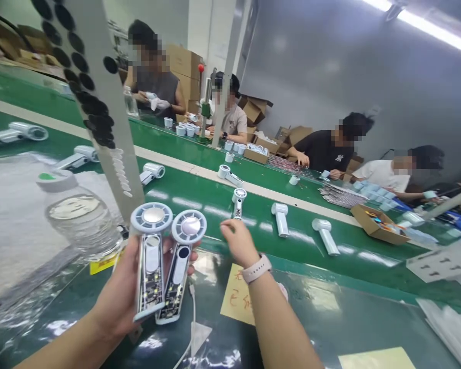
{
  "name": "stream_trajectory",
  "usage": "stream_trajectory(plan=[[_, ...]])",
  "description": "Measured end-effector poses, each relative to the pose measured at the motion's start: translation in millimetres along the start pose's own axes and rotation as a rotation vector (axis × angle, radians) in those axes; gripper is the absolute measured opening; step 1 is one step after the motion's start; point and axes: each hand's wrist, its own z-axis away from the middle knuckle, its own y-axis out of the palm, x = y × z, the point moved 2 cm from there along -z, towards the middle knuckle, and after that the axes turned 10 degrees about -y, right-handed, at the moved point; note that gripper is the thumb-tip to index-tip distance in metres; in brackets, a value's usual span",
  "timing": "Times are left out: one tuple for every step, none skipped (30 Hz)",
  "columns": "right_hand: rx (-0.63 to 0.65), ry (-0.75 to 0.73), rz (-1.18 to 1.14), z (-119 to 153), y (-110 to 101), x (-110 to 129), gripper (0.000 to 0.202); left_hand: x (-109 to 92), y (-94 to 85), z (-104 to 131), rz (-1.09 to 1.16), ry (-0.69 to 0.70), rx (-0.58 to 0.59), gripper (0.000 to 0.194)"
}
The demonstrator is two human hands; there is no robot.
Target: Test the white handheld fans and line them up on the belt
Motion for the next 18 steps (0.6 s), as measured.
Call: stream_trajectory(plan=[[-0.102,0.027,0.101,-6,-27,-15,0.013,-1,-0.2,-1,-0.011,-0.006,-0.008,0.061],[-0.217,0.075,0.207,-9,-56,-31,0.013,0,-0.7,-2,-0.024,-0.022,-0.007,0.059],[-0.337,0.14,0.309,-8,-87,-48,0.02,2,-1.7,-3,-0.035,-0.057,-0.006,0.058],[-0.445,0.208,0.403,-6,-117,-65,0.027,5,-3.2,-4,-0.042,-0.105,-0.006,0.056],[-0.535,0.269,0.484,-3,-145,-80,0.031,9,-5.0,-5,-0.048,-0.158,-0.009,0.055],[-0.597,0.323,0.553,0,-170,-95,0.033,14,-7.0,-7,-0.055,-0.211,-0.013,0.054],[-0.63,0.364,0.609,2,-191,-108,0.032,20,-8.9,-9,-0.064,-0.257,-0.021,0.052],[-0.638,0.394,0.652,2,-208,-120,0.032,25,-10.5,-11,-0.077,-0.287,-0.032,0.051],[-0.623,0.408,0.684,-1,-221,-130,0.032,30,-11.6,-13,-0.092,-0.301,-0.042,0.049],[-0.594,0.414,0.705,-5,-230,-138,0.031,34,-12.0,-15,-0.105,-0.303,-0.053,0.046],[-0.56,0.415,0.719,-11,-235,-145,0.031,37,-11.8,-17,-0.113,-0.302,-0.067,0.044],[-0.53,0.413,0.729,-19,-237,-150,0.03,40,-11.1,-19,-0.115,-0.297,-0.084,0.043],[-0.509,0.415,0.737,-26,-236,-154,0.03,42,-10.0,-21,-0.113,-0.291,-0.102,0.042],[-0.497,0.417,0.743,-34,-231,-156,0.029,43,-8.6,-23,-0.11,-0.282,-0.118,0.041],[-0.49,0.414,0.747,-41,-223,-158,0.029,44,-7.2,-25,-0.108,-0.274,-0.133,0.04],[-0.478,0.402,0.747,-47,-212,-158,0.028,44,-6.0,-27,-0.11,-0.265,-0.148,0.039],[-0.458,0.38,0.743,-53,-200,-158,0.028,44,-5.3,-29,-0.116,-0.258,-0.163,0.039],[-0.429,0.349,0.735,-58,-186,-158,0.029,45,-5.0,-31,-0.124,-0.256,-0.178,0.038]])
